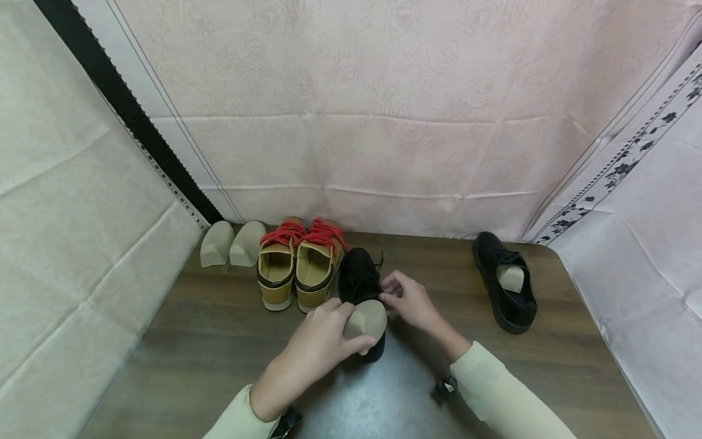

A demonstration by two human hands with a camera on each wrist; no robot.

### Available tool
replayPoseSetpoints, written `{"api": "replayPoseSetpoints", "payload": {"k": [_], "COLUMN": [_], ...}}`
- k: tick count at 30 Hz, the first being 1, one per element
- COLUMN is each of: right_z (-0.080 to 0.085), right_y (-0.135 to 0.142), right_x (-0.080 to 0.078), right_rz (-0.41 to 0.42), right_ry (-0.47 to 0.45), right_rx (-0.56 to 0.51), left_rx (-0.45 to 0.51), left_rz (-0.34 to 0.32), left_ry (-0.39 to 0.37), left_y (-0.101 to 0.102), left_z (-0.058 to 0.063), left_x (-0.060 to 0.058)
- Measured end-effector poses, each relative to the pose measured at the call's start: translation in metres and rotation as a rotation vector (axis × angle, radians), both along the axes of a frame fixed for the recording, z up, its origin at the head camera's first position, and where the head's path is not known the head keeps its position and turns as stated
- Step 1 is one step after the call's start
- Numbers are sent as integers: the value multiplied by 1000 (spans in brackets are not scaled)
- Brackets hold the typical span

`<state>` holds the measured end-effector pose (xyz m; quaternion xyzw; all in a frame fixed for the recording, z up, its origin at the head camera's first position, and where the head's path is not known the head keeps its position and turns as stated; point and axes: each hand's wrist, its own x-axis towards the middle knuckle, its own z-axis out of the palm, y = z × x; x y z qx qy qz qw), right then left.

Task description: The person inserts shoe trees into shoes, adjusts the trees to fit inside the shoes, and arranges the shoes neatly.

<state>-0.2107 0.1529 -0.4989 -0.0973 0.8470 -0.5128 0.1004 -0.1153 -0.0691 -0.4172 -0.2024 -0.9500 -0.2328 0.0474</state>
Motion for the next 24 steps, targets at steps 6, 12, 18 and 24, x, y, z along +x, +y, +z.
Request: {"api": "replayPoseSetpoints", "payload": {"k": [6, 12, 18, 24], "right_z": [0, -2, -3, -2], "right_y": [1, 2, 2, 1], "right_x": [0, -1, -2, -1], "right_rz": [1, 5, 0, 2], "right_ry": [15, 33, 37, 15], "right_rx": [16, 23, 30, 15], "left_rx": [-15, -13, 62, 171], "left_rz": [11, 11, -70, -114], "left_ry": [61, 60, 41, 20], "left_y": [9, 12, 8, 5], "left_z": [-3, -5, -8, -12], "left_x": [-3, -7, -13, -18]}}
